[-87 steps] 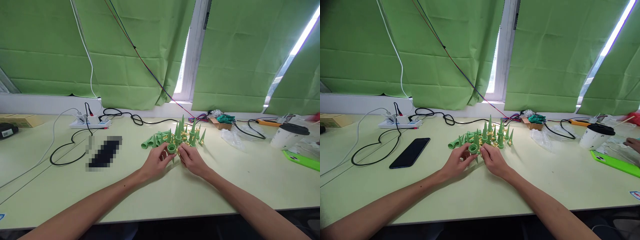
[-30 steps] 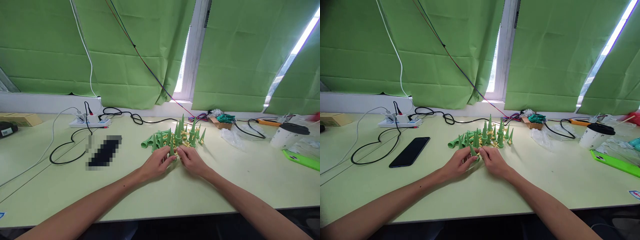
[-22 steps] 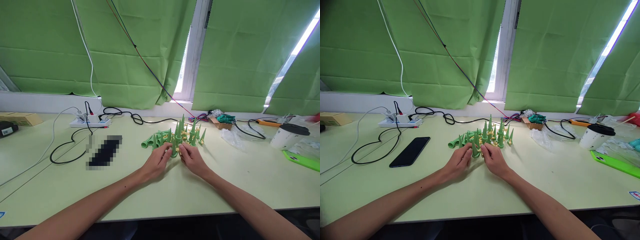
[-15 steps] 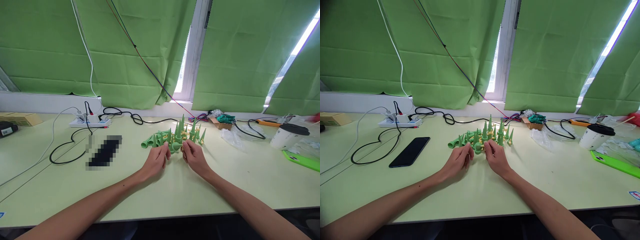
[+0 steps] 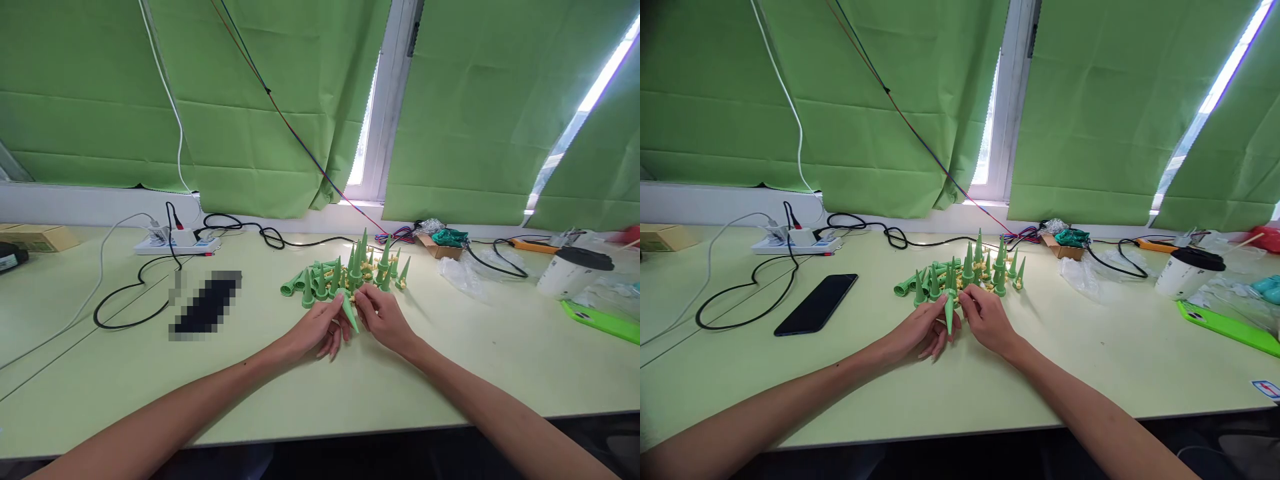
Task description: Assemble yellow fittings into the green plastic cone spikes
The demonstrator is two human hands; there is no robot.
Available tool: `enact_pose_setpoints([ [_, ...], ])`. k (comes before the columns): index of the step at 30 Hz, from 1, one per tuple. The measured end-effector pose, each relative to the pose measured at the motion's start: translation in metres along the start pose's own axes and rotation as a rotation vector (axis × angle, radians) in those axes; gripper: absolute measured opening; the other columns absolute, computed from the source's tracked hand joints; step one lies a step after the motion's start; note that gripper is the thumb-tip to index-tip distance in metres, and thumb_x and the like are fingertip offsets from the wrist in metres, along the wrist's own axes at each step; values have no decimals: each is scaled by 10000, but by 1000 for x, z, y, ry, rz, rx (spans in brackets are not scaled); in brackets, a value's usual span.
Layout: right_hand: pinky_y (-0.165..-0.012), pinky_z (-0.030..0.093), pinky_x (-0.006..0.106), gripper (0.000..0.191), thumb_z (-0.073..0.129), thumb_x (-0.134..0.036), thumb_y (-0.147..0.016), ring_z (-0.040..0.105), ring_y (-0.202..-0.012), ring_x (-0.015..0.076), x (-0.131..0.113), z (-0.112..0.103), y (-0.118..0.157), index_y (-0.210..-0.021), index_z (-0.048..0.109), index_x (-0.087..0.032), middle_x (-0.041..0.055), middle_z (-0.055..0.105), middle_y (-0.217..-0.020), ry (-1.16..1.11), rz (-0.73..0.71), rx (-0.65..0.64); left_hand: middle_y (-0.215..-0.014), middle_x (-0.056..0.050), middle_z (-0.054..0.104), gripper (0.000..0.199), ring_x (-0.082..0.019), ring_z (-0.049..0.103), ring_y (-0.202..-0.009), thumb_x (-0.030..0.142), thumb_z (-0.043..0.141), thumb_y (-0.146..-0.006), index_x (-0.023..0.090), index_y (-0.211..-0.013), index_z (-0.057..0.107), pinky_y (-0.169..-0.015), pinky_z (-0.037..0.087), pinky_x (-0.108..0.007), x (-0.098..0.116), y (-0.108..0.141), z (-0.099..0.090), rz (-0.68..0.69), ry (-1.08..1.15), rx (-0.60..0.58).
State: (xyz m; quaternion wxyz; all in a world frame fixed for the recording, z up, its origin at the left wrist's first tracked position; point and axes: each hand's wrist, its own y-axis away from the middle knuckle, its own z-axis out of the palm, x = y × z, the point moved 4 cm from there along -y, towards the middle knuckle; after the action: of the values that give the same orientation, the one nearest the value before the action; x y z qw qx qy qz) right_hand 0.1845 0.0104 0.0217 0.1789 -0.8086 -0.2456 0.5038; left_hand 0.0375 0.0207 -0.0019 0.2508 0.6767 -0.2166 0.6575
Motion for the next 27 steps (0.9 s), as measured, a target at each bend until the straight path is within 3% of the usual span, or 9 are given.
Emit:
enact_pose_setpoints([
  [7, -539, 339, 260, 346, 407, -365, -1021, 406, -477, 111, 2, 0, 0, -704, 410, -226, -55, 456, -537, 25, 0, -7, -425, -21, 514, 664, -95, 464, -330, 693, 335, -951, 136, -680, 572, -335, 327, -186, -3, -1, -5, 31, -125, 4],
  [15, -529, 294, 270, 394, 367, -368, -1018, 350, -504, 117, 1, 1, -2, -651, 325, -231, -48, 391, -545, 118, -48, -5, -406, 22, 506, 555, -94, 415, -332, 640, 349, -978, 166, -772, 551, -388, 313, -216, -4, 1, -8, 80, -291, 63],
  [20, -519, 297, 274, 408, 342, -392, -1027, 359, -495, 119, 4, 3, -1, -652, 329, -232, -43, 402, -531, 95, -2, -42, -439, 30, 507, 486, -127, 517, -446, 579, 371, -994, 195, -714, 472, -511, 391, -251, 5, 5, -9, 191, -517, 153],
  [27, -461, 263, 265, 430, 351, -457, -1026, 319, -451, 105, 10, 6, 1, -660, 308, -235, -60, 334, -511, -23, 72, -71, -544, 44, 462, 359, -120, 399, -505, 428, 376, -1010, 209, -726, 385, -553, 313, -270, 15, 6, -10, 368, -748, 184],
])
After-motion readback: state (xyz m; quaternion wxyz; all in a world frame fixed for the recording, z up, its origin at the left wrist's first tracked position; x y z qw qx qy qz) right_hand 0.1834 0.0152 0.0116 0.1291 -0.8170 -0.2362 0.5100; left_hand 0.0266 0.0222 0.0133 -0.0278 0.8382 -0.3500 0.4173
